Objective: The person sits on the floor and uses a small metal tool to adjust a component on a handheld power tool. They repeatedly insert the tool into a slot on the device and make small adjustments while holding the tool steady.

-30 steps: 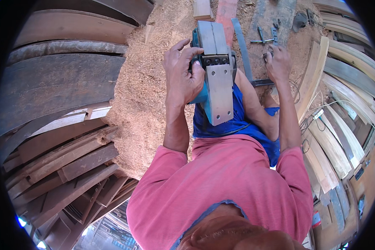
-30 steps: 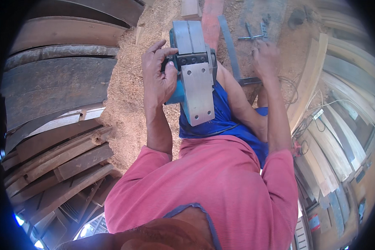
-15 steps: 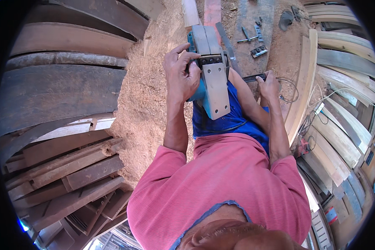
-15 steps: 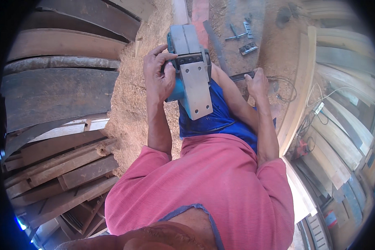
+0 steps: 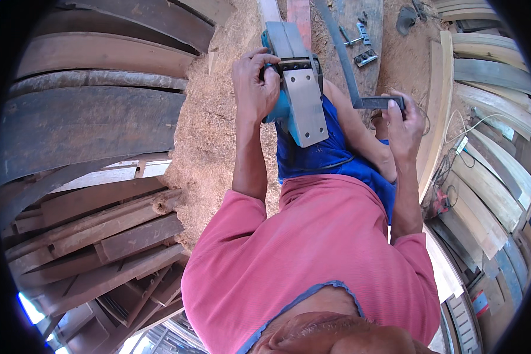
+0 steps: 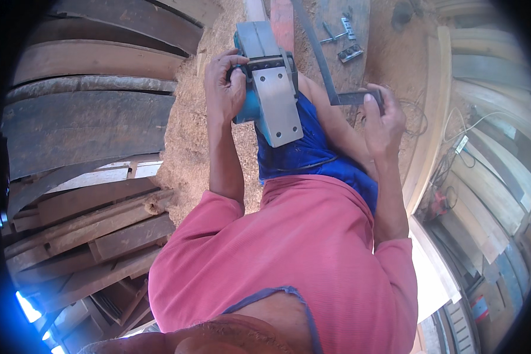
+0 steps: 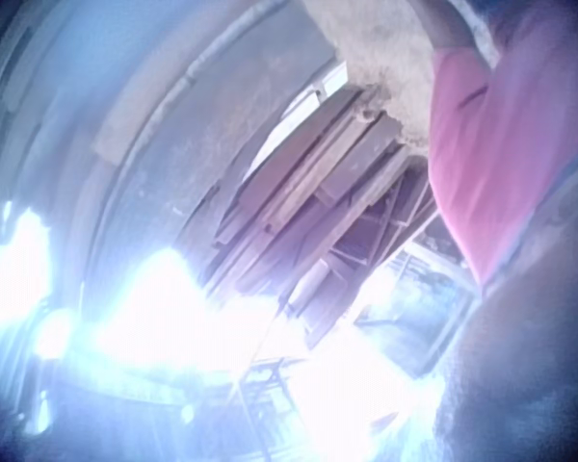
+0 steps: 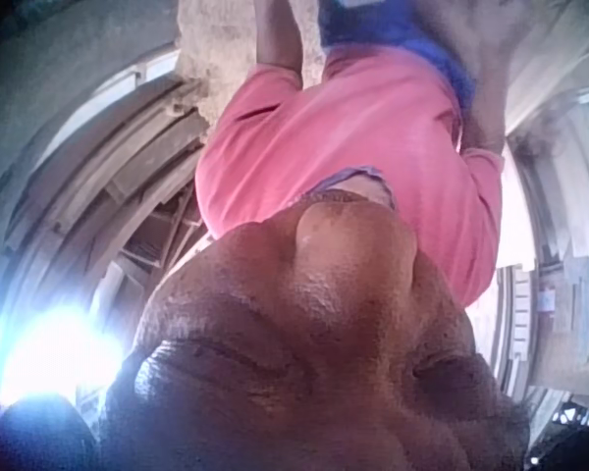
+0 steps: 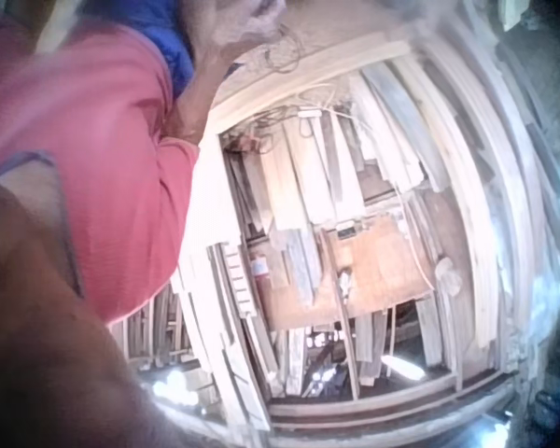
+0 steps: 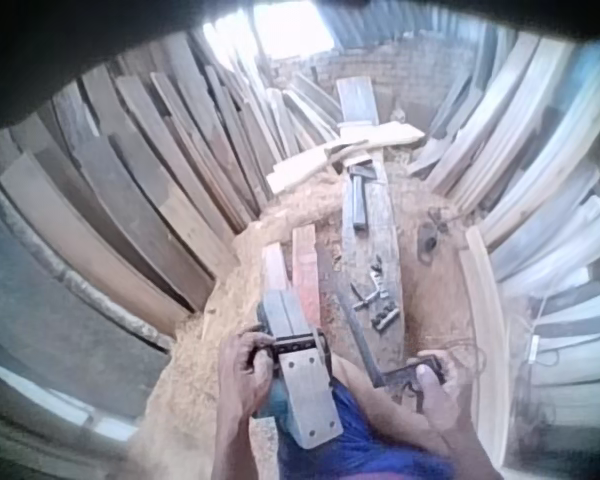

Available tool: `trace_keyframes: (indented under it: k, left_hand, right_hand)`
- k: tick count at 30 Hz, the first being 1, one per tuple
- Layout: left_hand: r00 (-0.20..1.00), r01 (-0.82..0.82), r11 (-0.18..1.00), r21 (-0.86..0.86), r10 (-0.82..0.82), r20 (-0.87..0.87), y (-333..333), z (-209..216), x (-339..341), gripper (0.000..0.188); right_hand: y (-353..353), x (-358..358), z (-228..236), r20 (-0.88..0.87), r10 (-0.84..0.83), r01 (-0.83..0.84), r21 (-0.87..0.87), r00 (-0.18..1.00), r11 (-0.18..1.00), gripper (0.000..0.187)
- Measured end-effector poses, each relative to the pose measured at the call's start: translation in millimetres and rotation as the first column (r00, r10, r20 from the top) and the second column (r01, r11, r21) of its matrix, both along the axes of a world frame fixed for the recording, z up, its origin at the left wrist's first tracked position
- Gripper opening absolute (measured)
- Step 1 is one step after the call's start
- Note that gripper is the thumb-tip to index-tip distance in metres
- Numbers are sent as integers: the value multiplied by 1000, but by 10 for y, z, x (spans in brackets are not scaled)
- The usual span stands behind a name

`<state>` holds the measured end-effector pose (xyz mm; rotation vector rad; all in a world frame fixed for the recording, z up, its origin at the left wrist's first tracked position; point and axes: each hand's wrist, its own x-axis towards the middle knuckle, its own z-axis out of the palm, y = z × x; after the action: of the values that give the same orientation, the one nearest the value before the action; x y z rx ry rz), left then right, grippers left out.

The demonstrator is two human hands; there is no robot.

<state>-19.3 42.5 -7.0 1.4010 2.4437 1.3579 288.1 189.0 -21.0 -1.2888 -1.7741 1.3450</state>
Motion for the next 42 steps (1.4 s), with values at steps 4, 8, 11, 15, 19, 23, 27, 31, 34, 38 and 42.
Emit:
trace_keyframes:
  k: [4,8,11,15,19,23,27,31,34,38,42]
  left_hand:
    - [1000,-9,1000,-9,9,-22,22,7,28,23]
    - [1000,-2,1000,-4,2,-27,18,33,55,24]
    - [1000,-5,1000,-2,5,-10,15,42,60,24]
    - [999,-5,999,-33,4,-49,-12,53,54,30]
    - [998,-6,1000,-30,5,-57,-23,47,48,31]
    - [999,-10,1000,-28,9,-51,-32,42,46,31]
    - [998,-5,1000,-25,3,-64,-36,49,44,31]
    - [998,13,999,-34,-15,-69,-36,53,31,31]
    - [996,41,998,-39,-44,-72,-35,47,9,31]
    - [992,96,995,-36,-99,-83,-44,49,-9,32]
    - [985,59,994,-95,-73,-154,-51,89,16,35]
  right_hand:
    - [-465,117,320,-158,26,-23,18,987,1000,27]
    - [-712,119,349,-179,47,-36,65,983,997,27]
    - [-768,142,338,-91,108,-91,178,990,980,27]
    - [-849,120,331,-118,148,-121,211,982,970,27]
    - [-901,84,331,-163,179,-157,141,970,978,26]
    - [-894,65,321,-174,202,-190,82,964,978,25]
    - [-893,66,330,-151,194,-183,82,969,980,25]
    - [-892,63,338,-143,220,-206,104,965,973,25]
    - [-911,66,336,-164,206,-199,57,965,978,25]
    - [-931,61,309,-183,194,-184,69,964,980,26]
    - [-921,63,300,-179,194,-186,61,965,981,25]
